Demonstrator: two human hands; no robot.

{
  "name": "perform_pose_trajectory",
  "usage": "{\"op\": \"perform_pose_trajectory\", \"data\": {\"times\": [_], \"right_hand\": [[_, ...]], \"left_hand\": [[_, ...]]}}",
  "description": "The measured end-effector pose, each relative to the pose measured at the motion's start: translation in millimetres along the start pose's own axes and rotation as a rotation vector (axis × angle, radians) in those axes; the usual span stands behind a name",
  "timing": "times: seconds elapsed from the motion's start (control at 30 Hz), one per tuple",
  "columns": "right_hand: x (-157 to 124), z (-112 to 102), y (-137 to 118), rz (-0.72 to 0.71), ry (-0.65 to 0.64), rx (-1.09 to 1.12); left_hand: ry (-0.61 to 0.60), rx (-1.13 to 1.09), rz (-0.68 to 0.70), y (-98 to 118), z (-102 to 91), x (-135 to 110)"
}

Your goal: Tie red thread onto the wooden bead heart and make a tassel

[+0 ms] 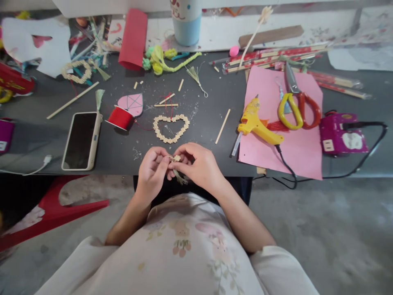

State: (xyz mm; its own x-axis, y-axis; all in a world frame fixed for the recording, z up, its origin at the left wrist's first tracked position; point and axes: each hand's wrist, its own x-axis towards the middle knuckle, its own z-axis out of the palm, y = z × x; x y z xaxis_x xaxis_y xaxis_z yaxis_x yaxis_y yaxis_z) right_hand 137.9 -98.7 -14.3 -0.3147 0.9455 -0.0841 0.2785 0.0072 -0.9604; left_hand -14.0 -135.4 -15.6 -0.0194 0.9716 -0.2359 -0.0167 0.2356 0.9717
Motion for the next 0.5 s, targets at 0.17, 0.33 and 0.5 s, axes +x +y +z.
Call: {"op": "perform_pose_trajectory", "data": {"times": [0.17, 0.33, 0.5], "right_hand": [[1.9, 3.0, -0.1, 0.040, -0.015, 0.020], [4.1, 3.4, -0.4, 0.058, 0.002, 0.036], [7.3, 1.2, -7.3, 0.083, 0.041, 0.046]], "left_hand": [[-0.006, -0.080, -0.002, 0.7, 0.7, 3.1], [-0.027, -0.107, 0.011, 2.0, -1.3, 4.4], [-0.006, -0.058, 0.049, 3.1, -6.9, 4.6]]}}
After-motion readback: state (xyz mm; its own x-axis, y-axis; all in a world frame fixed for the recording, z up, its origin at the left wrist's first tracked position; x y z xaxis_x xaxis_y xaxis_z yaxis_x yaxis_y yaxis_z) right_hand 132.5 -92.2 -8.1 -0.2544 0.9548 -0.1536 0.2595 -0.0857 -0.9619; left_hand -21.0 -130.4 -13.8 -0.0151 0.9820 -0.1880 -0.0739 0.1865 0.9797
